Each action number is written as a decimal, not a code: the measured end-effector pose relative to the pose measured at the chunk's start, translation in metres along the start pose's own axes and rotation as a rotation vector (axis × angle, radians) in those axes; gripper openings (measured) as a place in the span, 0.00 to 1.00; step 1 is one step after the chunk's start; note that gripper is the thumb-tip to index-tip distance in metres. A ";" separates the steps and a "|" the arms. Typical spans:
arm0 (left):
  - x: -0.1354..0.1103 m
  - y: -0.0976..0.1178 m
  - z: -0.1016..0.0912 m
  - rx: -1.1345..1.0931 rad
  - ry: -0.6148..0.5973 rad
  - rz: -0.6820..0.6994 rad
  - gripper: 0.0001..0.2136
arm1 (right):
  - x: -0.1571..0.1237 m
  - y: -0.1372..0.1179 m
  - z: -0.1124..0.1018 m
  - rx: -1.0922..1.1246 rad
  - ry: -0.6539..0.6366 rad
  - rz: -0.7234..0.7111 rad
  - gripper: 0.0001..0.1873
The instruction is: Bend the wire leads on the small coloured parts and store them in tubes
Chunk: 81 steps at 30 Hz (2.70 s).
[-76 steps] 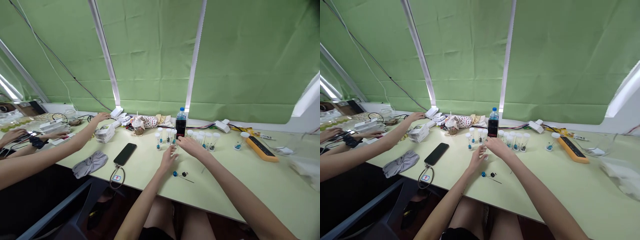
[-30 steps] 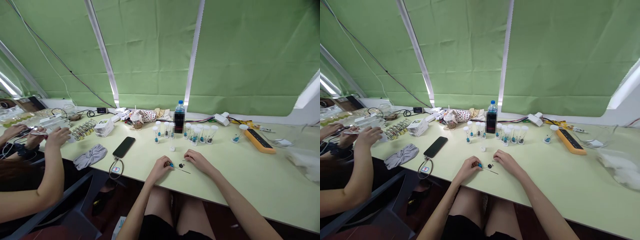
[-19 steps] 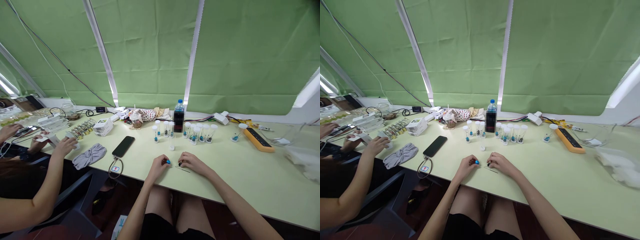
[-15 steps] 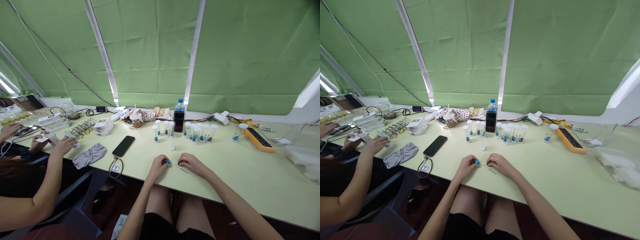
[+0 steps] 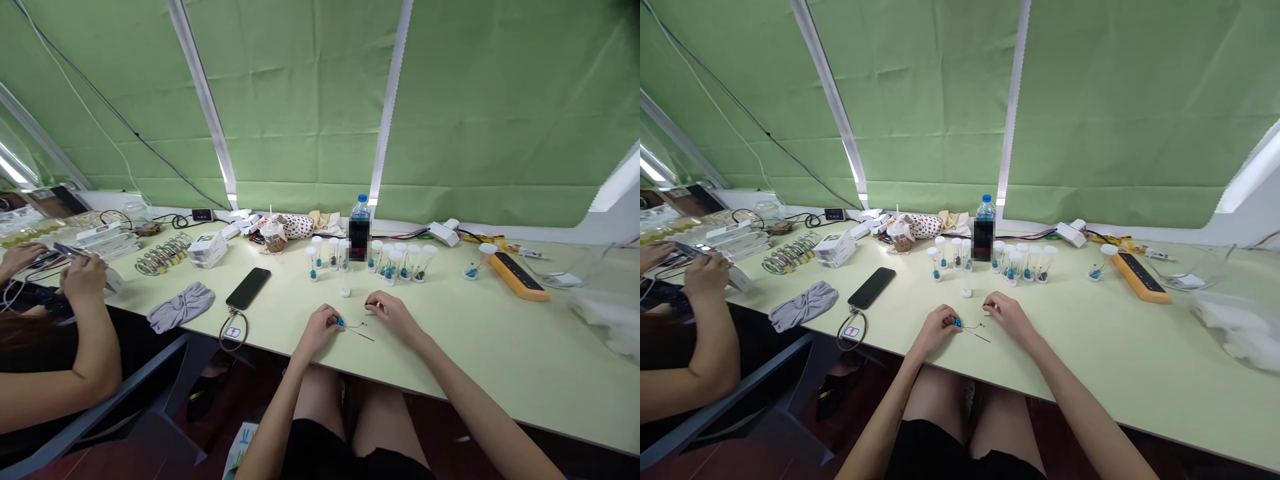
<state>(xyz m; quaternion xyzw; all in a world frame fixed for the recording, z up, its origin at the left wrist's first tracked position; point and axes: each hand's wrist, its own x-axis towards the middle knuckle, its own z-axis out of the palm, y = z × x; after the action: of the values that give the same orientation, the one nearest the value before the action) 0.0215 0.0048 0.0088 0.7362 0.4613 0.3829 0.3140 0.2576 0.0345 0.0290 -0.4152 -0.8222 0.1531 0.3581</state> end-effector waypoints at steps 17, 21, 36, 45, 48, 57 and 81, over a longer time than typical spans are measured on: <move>0.000 -0.004 -0.002 -0.043 0.047 -0.037 0.05 | -0.016 -0.003 -0.011 -0.117 -0.055 -0.079 0.13; 0.000 -0.008 -0.003 -0.165 0.083 -0.116 0.06 | -0.015 -0.006 -0.005 -0.145 -0.050 -0.111 0.13; -0.002 -0.009 -0.007 -0.279 0.148 -0.182 0.09 | 0.006 -0.027 0.035 -0.510 -0.265 -0.354 0.11; -0.002 -0.018 -0.007 -0.398 0.166 -0.209 0.12 | 0.034 -0.028 0.034 0.068 -0.129 -0.030 0.06; -0.003 -0.017 -0.007 -0.404 0.171 -0.213 0.11 | 0.031 -0.028 0.037 0.240 -0.090 0.054 0.08; 0.000 -0.001 -0.005 -0.332 0.114 -0.180 0.12 | 0.024 -0.033 0.034 0.580 -0.073 0.200 0.14; 0.002 0.018 0.008 -0.181 0.113 -0.073 0.05 | 0.023 -0.033 0.050 0.945 -0.174 0.329 0.18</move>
<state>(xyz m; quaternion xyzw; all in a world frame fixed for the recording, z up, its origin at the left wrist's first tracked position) 0.0370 -0.0007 0.0199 0.6648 0.4682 0.4523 0.3664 0.1933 0.0348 0.0229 -0.3172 -0.6137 0.5968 0.4081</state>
